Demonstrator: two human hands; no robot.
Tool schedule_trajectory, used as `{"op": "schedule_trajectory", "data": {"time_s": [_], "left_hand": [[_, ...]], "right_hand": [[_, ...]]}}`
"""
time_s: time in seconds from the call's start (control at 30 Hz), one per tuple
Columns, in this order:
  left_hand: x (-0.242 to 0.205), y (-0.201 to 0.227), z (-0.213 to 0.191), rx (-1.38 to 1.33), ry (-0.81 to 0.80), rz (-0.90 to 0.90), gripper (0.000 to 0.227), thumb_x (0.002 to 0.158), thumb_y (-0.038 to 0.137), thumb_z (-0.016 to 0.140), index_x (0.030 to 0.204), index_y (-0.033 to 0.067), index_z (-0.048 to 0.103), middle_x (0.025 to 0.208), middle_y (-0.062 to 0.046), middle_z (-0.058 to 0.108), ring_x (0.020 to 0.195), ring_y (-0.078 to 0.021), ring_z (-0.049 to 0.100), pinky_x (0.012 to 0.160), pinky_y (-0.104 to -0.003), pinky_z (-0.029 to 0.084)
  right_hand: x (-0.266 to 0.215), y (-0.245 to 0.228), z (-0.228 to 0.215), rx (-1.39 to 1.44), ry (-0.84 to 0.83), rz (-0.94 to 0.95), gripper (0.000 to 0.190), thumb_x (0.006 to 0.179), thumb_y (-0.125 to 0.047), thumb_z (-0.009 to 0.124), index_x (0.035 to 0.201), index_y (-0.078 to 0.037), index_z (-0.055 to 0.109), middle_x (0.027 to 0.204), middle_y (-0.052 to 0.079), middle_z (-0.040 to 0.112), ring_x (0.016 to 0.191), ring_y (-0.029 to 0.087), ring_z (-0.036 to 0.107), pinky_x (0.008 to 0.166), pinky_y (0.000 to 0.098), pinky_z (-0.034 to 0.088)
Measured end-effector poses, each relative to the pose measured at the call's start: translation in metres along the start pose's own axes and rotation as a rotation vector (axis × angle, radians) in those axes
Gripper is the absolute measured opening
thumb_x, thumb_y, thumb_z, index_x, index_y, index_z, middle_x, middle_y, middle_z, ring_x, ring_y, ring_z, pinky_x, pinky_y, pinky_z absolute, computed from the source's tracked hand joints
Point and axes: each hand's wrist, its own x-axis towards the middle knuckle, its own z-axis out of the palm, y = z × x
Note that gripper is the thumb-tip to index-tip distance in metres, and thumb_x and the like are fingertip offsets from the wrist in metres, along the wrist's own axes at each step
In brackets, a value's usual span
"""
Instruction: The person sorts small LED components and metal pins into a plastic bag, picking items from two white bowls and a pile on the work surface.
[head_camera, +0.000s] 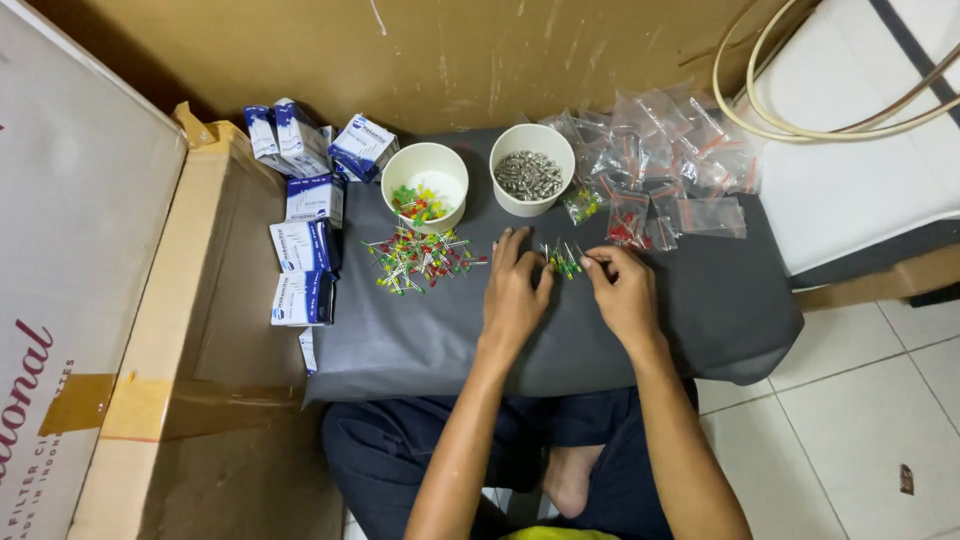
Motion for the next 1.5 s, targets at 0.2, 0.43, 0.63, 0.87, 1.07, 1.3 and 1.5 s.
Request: {"op": "schedule_trajectory", "data": {"time_s": [0.2, 0.43, 0.63, 0.87, 1.07, 1.3, 1.5], "left_hand": [[-0.001, 0.000, 0.001, 0.001, 0.034, 0.023, 0.015, 0.087, 0.019, 0.077, 0.090, 0.0051, 0.071, 0.135, -0.019, 0.062, 0.135, -0.0404, 0.052, 0.118, -0.053, 0.035], [-0.007, 0.001, 0.000, -0.020, 0.038, 0.064, 0.016, 0.089, 0.019, 0.076, 0.097, 0.0067, 0.073, 0.133, -0.018, 0.062, 0.135, -0.0383, 0.053, 0.118, -0.051, 0.037], [-0.009, 0.000, 0.001, 0.024, 0.065, 0.114, 0.013, 0.088, 0.016, 0.076, 0.098, 0.0076, 0.074, 0.131, -0.017, 0.064, 0.132, -0.0382, 0.056, 0.116, -0.052, 0.038], [-0.010, 0.003, 0.003, -0.025, 0.136, 0.118, 0.012, 0.089, 0.011, 0.074, 0.100, 0.0079, 0.073, 0.128, -0.015, 0.065, 0.130, -0.0374, 0.057, 0.116, -0.053, 0.037], [-0.009, 0.015, 0.004, -0.116, 0.162, 0.150, 0.011, 0.091, 0.008, 0.072, 0.102, 0.0072, 0.074, 0.123, -0.014, 0.068, 0.128, -0.0359, 0.059, 0.118, -0.051, 0.036], [0.004, 0.064, 0.027, -0.223, 0.116, 0.203, 0.014, 0.090, 0.009, 0.074, 0.104, 0.0067, 0.073, 0.121, -0.014, 0.069, 0.127, -0.0372, 0.059, 0.118, -0.053, 0.035], [0.017, 0.088, 0.072, -0.244, 0.048, 0.247, 0.018, 0.088, 0.008, 0.075, 0.105, 0.0062, 0.072, 0.122, -0.015, 0.068, 0.126, -0.0369, 0.059, 0.117, -0.052, 0.036]], "right_hand": [[-0.002, 0.018, 0.012, -0.025, 0.058, -0.088, 0.014, 0.088, -0.013, 0.085, 0.100, -0.011, 0.077, 0.087, 0.006, 0.075, 0.074, 0.026, 0.071, 0.063, 0.0379, 0.057], [-0.004, 0.014, 0.010, 0.016, 0.072, -0.097, 0.015, 0.088, -0.012, 0.085, 0.101, -0.010, 0.077, 0.089, 0.006, 0.075, 0.074, 0.025, 0.070, 0.065, 0.0364, 0.057], [-0.004, 0.007, 0.006, 0.058, 0.083, -0.144, 0.013, 0.089, -0.009, 0.083, 0.099, -0.008, 0.075, 0.088, 0.007, 0.075, 0.073, 0.025, 0.069, 0.065, 0.0362, 0.056], [-0.005, 0.004, 0.000, 0.167, 0.199, -0.161, 0.009, 0.095, -0.007, 0.079, 0.102, -0.006, 0.074, 0.089, 0.009, 0.071, 0.076, 0.028, 0.070, 0.068, 0.0362, 0.056], [-0.009, 0.026, -0.001, 0.287, 0.285, -0.088, 0.008, 0.103, -0.010, 0.069, 0.106, -0.005, 0.074, 0.083, 0.010, 0.069, 0.075, 0.026, 0.068, 0.067, 0.0366, 0.055], [0.006, 0.052, -0.049, 0.225, 0.351, -0.040, 0.012, 0.104, -0.012, 0.067, 0.112, -0.003, 0.072, 0.083, 0.013, 0.068, 0.075, 0.027, 0.069, 0.065, 0.0376, 0.053], [0.023, 0.058, -0.098, 0.089, 0.369, -0.137, 0.018, 0.095, -0.004, 0.076, 0.113, -0.002, 0.070, 0.097, 0.015, 0.070, 0.084, 0.034, 0.070, 0.072, 0.0399, 0.056]]}}
